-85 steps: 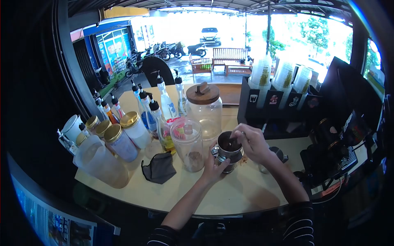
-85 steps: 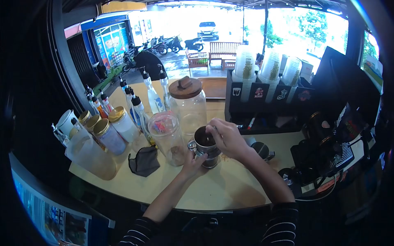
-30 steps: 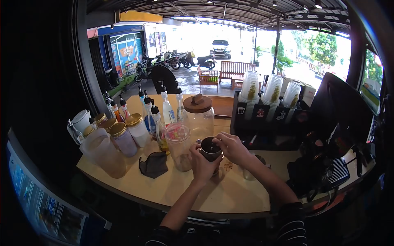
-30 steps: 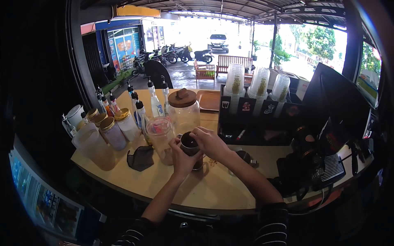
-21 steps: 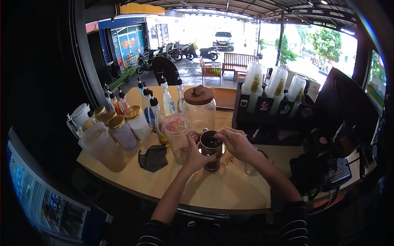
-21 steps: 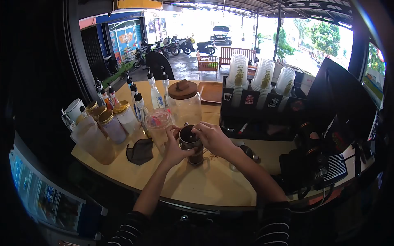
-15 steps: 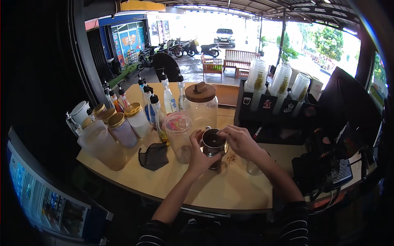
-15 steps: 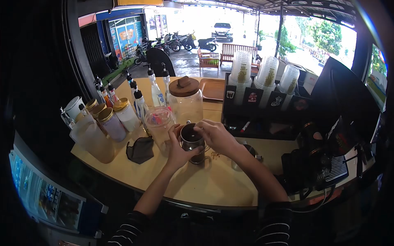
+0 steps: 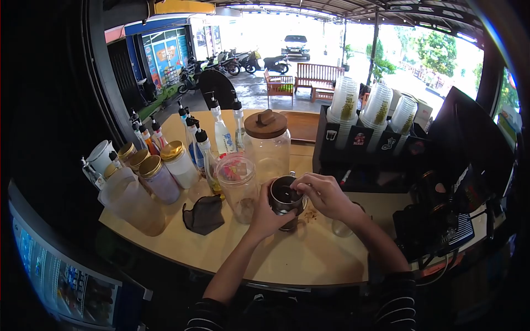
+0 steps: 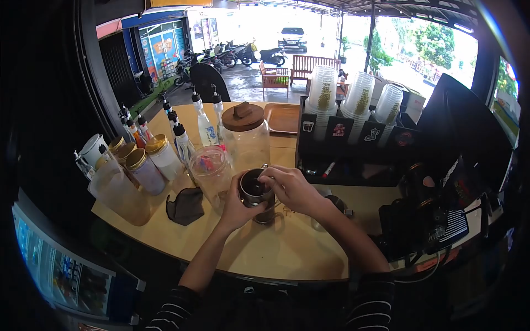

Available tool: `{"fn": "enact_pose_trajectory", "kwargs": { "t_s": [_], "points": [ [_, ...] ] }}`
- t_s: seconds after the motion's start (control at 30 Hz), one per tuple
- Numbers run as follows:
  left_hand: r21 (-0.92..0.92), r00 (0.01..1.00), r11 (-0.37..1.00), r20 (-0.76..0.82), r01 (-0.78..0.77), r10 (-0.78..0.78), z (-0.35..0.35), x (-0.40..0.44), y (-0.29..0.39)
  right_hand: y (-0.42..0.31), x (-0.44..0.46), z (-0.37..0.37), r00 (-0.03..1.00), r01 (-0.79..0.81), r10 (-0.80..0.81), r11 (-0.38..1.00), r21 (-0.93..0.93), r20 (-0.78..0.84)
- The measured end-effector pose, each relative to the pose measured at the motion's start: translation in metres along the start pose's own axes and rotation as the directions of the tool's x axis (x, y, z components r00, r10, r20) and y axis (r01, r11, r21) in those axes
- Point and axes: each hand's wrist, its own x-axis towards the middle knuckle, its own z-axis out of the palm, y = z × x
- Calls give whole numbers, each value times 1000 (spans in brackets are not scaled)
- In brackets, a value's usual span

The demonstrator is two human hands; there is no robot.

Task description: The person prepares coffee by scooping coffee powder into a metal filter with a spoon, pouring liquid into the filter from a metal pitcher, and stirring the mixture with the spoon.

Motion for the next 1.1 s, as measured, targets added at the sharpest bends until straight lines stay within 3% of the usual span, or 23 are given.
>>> {"fn": "enact_pose_trajectory", "kwargs": {
  "t_s": [0.07,0.17,0.23,0.33,0.47,0.57,0.67,0.73,0.83,0.93,1.03,1.1],
  "points": [
    [17,999,999,-3,38,-38,2,-1,2,-1,2,-1,999,-23,22,999,43,26],
    [108,997,993,-56,54,-48,3,0,1,-1,7,-3,1000,20,-17,992,-123,26],
    [41,997,996,-9,74,-74,-4,2,7,-2,7,-1,998,-15,13,999,35,60],
    [-38,999,999,36,21,-20,-8,2,-2,-8,9,-7,999,-32,35,997,-76,28],
    [-70,998,996,17,-51,53,-3,0,-5,0,6,-1,999,-3,2,1000,30,43],
    [46,1000,999,-6,-25,25,3,-4,-8,-4,6,-2,999,-35,36,998,-43,37],
    [138,1000,990,-28,-7,11,3,-2,-4,-2,9,-5,998,30,-27,998,-51,54],
    [7,999,999,-13,40,-40,-2,-2,-4,-11,8,-8,994,-54,58,998,-40,94],
    [-15,1000,1000,-11,4,-4,-3,-1,-2,4,11,-1,998,65,-65,996,-60,9],
    [-22,1000,1000,3,10,-10,-4,-1,-6,0,10,-5,998,-47,46,998,28,49],
    [-67,1000,997,2,28,-27,-3,-2,-5,6,16,-6,999,30,-28,996,-86,17],
    [-59,1000,998,6,16,-15,-3,-1,-5,3,15,-4,999,-15,16,1000,-3,50]
  ]
}}
